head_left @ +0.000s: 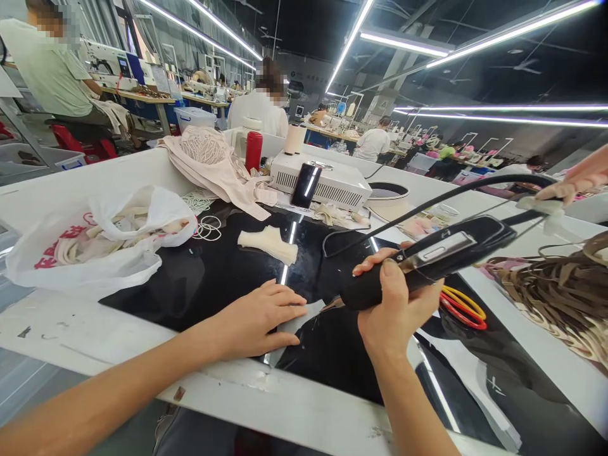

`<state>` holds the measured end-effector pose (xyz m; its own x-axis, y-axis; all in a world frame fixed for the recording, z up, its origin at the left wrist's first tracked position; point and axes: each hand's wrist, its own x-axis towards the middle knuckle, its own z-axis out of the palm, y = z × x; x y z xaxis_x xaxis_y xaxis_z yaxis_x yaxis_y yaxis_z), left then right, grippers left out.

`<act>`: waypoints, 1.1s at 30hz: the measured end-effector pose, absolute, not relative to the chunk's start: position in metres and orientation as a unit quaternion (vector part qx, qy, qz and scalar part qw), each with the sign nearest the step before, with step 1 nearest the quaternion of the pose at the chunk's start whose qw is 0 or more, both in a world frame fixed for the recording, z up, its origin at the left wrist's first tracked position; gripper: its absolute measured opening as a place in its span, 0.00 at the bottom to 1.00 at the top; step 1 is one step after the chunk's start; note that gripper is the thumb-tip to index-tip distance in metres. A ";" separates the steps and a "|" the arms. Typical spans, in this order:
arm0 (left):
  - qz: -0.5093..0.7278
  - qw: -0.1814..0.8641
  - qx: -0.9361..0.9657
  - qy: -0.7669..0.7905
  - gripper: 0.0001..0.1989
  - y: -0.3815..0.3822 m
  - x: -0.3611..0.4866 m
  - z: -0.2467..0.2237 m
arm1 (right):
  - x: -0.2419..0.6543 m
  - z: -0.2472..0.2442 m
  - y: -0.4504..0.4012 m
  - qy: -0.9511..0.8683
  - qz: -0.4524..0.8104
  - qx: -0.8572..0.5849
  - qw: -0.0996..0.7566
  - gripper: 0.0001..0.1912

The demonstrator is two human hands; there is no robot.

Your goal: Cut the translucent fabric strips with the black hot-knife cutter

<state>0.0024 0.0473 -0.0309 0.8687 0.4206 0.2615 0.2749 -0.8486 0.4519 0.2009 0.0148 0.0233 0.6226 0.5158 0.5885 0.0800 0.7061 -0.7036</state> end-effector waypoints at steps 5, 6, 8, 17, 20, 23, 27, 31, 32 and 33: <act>0.163 0.212 0.945 0.186 0.25 0.047 0.003 -0.030 | 0.202 0.021 0.015 -0.420 0.126 -0.362 0.823 0.16; 0.161 0.214 0.945 0.188 0.25 0.047 0.003 -0.031 | 0.201 0.021 0.015 -0.422 0.126 -0.365 0.820 0.16; 0.165 0.220 0.940 0.204 0.24 0.048 0.003 -0.032 | 0.201 0.021 0.015 -0.427 0.128 -0.369 0.816 0.16; 0.240 0.243 0.877 0.337 0.06 0.053 0.005 -0.043 | 0.213 0.021 0.004 -0.451 0.031 -0.466 0.761 0.25; 0.261 0.299 0.852 0.341 0.02 0.053 0.006 -0.043 | 0.215 0.019 -0.010 -0.430 -0.131 -0.417 0.790 0.22; 0.273 0.326 0.840 0.336 0.03 0.053 0.008 -0.041 | 0.209 0.009 -0.022 -0.600 -0.150 -0.443 0.648 0.07; 0.283 0.376 0.815 0.339 0.04 0.056 0.006 -0.035 | 0.198 -0.009 -0.017 -0.770 0.011 -0.491 0.407 0.14; 0.281 0.441 0.782 0.339 0.08 0.065 -0.004 -0.026 | 0.193 -0.017 0.003 -0.752 0.162 -0.529 0.357 0.10; 0.281 0.453 0.774 0.342 0.08 0.068 -0.007 -0.024 | 0.193 -0.017 0.008 -0.745 0.175 -0.532 0.362 0.10; 0.282 0.462 0.766 0.346 0.09 0.072 -0.009 -0.023 | 0.192 -0.017 0.013 -0.741 0.178 -0.531 0.370 0.10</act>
<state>-0.0092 0.0725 -0.0230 0.6012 0.7911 0.1130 0.2688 -0.3333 0.9037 0.1919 0.0132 -0.0170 -0.1617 0.9188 0.3601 0.6556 0.3728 -0.6567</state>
